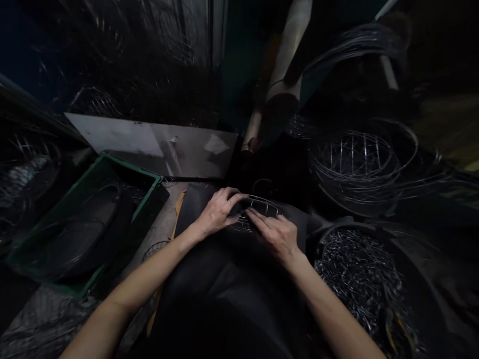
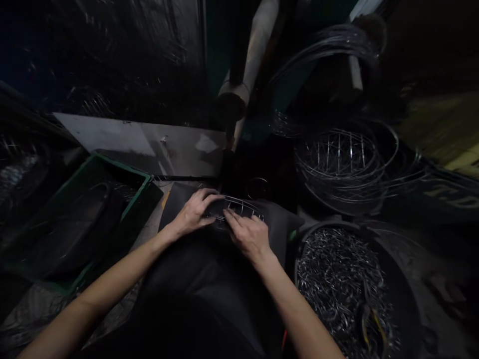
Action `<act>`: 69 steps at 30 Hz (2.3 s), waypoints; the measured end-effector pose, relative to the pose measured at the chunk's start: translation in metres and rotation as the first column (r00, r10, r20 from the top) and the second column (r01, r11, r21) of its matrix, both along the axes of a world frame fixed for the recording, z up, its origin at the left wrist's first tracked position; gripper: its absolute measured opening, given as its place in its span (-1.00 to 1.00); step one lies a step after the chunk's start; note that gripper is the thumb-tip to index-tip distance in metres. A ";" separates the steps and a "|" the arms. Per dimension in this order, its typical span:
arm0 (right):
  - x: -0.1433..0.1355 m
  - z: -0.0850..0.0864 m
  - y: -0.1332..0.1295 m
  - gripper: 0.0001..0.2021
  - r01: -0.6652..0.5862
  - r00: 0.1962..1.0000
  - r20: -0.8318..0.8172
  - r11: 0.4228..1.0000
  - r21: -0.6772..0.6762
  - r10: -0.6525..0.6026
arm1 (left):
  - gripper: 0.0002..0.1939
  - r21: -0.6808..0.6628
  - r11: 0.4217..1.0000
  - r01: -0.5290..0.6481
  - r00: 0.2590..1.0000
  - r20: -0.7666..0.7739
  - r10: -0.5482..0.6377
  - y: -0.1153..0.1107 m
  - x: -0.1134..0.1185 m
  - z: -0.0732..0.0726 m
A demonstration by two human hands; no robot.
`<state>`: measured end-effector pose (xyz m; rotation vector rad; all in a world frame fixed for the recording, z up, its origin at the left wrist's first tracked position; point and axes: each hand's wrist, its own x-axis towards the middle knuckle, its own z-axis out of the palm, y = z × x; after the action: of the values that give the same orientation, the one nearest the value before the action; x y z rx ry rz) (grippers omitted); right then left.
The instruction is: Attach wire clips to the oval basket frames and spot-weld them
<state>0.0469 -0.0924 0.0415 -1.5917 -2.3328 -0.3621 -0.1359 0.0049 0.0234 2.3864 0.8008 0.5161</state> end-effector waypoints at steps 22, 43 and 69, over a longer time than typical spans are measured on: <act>0.023 0.019 0.061 -0.71 -0.290 0.951 0.203 0.895 0.338 0.231 | -0.45 0.115 0.978 -0.173 0.965 0.219 0.145 0.036 0.002 0.012; 0.042 0.014 0.083 -0.59 -0.330 0.938 0.220 0.881 0.339 0.267 | -0.47 0.240 0.943 -0.228 0.967 0.167 0.191 0.051 0.017 0.016; 0.024 0.005 0.079 -0.77 -0.080 0.955 -0.261 0.969 0.233 0.141 | -0.50 0.292 0.929 -0.228 0.955 0.253 0.155 0.054 0.014 0.009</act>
<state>0.0707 -0.0135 0.0462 -1.3082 -2.0794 -0.3359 -0.1220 0.0592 0.0327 2.4850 0.9099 1.0506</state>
